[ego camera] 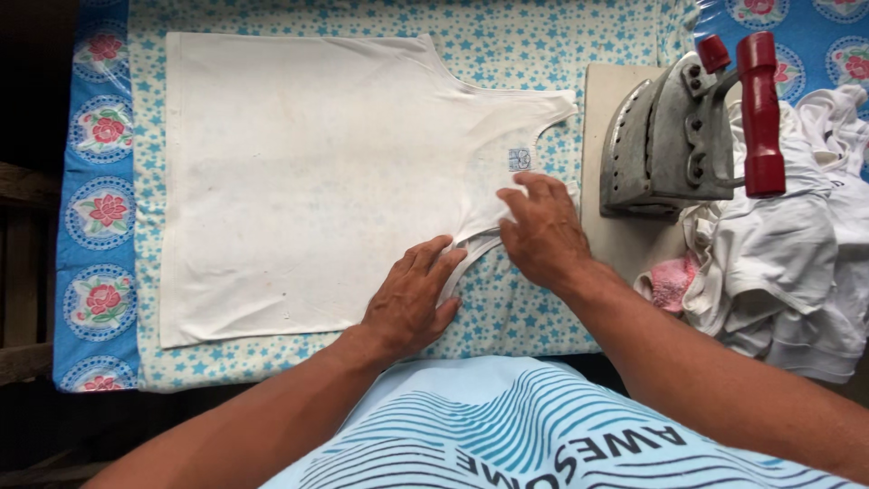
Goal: The person irons a white tank top laid flat on a patterned ironing board using a red-handled iron. After ironing, the person folds the tank top neatly on the board.
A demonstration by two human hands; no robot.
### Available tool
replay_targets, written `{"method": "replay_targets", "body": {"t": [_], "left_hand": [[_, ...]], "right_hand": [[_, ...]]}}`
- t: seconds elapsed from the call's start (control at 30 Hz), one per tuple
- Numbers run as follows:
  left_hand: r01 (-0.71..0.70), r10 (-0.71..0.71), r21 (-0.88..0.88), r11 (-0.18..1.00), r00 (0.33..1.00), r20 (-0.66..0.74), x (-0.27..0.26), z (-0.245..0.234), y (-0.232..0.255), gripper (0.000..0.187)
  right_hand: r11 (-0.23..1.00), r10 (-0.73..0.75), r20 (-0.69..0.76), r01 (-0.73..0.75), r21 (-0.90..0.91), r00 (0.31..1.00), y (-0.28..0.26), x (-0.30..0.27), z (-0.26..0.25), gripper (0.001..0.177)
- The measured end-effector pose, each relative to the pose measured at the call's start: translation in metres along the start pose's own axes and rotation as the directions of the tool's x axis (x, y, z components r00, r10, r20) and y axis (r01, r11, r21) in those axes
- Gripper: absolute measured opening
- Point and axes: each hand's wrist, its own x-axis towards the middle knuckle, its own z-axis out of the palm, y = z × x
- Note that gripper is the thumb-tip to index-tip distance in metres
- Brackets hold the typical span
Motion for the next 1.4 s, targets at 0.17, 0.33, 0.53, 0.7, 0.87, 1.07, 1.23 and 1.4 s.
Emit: {"method": "replay_targets", "body": {"t": [0.17,0.33,0.53,0.7,0.87,1.07,1.23,1.4], "left_hand": [[0.07,-0.071,0.02,0.997,0.997,0.034,-0.037,-0.023,-0.008,0.064],[0.126,-0.13,0.083,0.989,0.99,0.05,-0.07,-0.045,-0.024,0.054],[0.202,-0.214,0.171,0.964,0.975,0.058,-0.098,-0.062,-0.052,0.053],[0.225,-0.244,0.197,0.954,0.967,0.076,-0.112,-0.077,-0.069,0.039],[0.186,-0.2,0.204,0.961,0.978,0.052,-0.118,-0.085,-0.078,0.02],[0.172,-0.17,0.117,0.978,0.985,-0.028,-0.117,-0.096,-0.086,0.013],[0.255,-0.255,0.072,0.964,0.967,-0.014,-0.116,-0.109,-0.096,0.01],[0.163,-0.158,0.15,0.975,0.987,-0.044,-0.128,-0.127,-0.115,0.026]], "right_hand": [[0.972,-0.162,0.224,0.116,0.205,0.961,-0.04,-0.007,0.003,0.045],[0.95,-0.308,0.416,0.254,0.18,0.855,-0.069,-0.023,0.009,0.046],[0.946,-0.318,0.41,0.312,0.083,0.855,-0.083,-0.046,0.02,0.047],[0.959,-0.267,0.344,0.284,0.0,0.9,-0.092,-0.049,0.036,0.019],[0.963,-0.269,0.217,0.257,0.082,0.938,-0.097,-0.046,0.037,0.01],[0.981,0.039,0.35,-0.103,0.166,0.936,-0.112,-0.029,0.021,0.013],[0.945,0.175,0.284,-0.242,0.221,0.943,-0.113,-0.019,0.015,0.017],[0.911,0.243,0.258,-0.312,0.271,0.935,-0.11,-0.011,0.02,0.019]]}}
